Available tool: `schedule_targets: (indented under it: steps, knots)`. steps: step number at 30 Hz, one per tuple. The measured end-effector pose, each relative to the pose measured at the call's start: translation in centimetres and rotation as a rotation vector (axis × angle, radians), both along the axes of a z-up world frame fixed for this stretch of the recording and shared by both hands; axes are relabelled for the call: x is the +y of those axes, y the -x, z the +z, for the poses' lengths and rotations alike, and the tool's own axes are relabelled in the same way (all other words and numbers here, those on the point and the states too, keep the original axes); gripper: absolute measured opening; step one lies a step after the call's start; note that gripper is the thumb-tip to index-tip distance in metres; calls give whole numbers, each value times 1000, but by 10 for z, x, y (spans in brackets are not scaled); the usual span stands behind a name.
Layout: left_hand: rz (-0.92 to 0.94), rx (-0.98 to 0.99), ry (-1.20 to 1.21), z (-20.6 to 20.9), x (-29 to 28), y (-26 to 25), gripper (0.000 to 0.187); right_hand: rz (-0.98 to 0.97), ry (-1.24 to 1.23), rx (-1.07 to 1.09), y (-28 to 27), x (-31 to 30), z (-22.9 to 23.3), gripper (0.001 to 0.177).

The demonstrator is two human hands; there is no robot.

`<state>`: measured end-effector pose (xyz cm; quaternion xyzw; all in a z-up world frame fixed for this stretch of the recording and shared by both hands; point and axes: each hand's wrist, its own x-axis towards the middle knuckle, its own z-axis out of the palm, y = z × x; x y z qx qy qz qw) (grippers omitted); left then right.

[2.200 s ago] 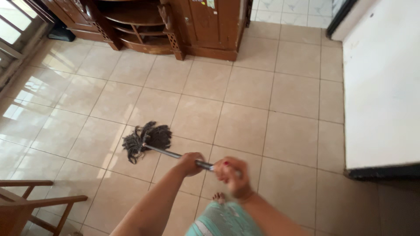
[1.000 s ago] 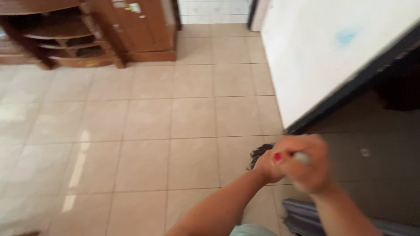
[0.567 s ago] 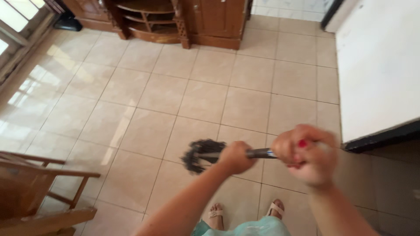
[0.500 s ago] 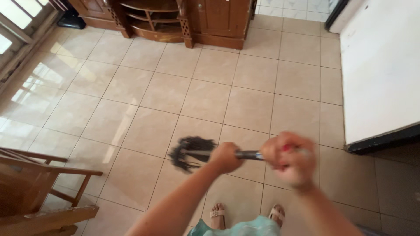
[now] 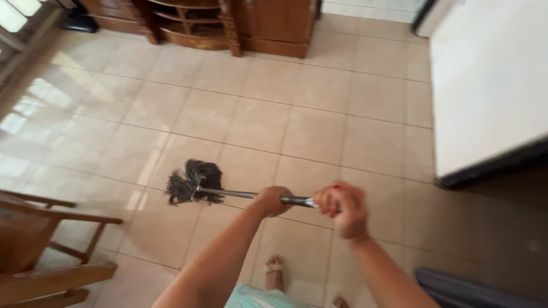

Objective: The person is mopping the floor with a mop, moving it back and forth over the tiles and under the chairs.

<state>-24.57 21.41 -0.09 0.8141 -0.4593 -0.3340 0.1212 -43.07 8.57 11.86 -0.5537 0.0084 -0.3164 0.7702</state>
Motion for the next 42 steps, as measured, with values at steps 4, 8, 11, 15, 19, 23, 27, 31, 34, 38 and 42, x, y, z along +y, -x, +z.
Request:
schedule_targets:
  steps: [4,8,11,15,19,23,27,31,34,38,42]
  knots:
    - [-126,118,231,36,-83,109,42,-232,235,82,113,-72,62,25]
    - [-176,317,352,84,-158,243,47,-240,113,175,244,-125,139,44]
    - [-173,541,345,118,-191,330,43,-184,-240,160,318,-154,174,37]
    - [-156,762,546,103,-217,417,38,-108,158,159,370,-146,181,32]
    - [-252,754,621,24,-250,451,31,-508,1279,204,323,-117,144,21]
    - [-324,1263,835,-26,-266,447,24,-343,748,556,285,-85,116,22]
    - [-184,881,895,23,-235,421,23,-302,821,351,263,-88,137,12]
    - [-12,613,389,123,-179,350,23,-237,685,218,250,-78,200,7]
    - [-68,419,404,169,-142,303,28,-155,194,140,229,-66,230,19]
    - [-3,281,278,168,-87,219,27,9,73,103,178,-50,218,29]
    - [30,134,121,100,-34,135,29,-123,305,191,112,-22,137,18]
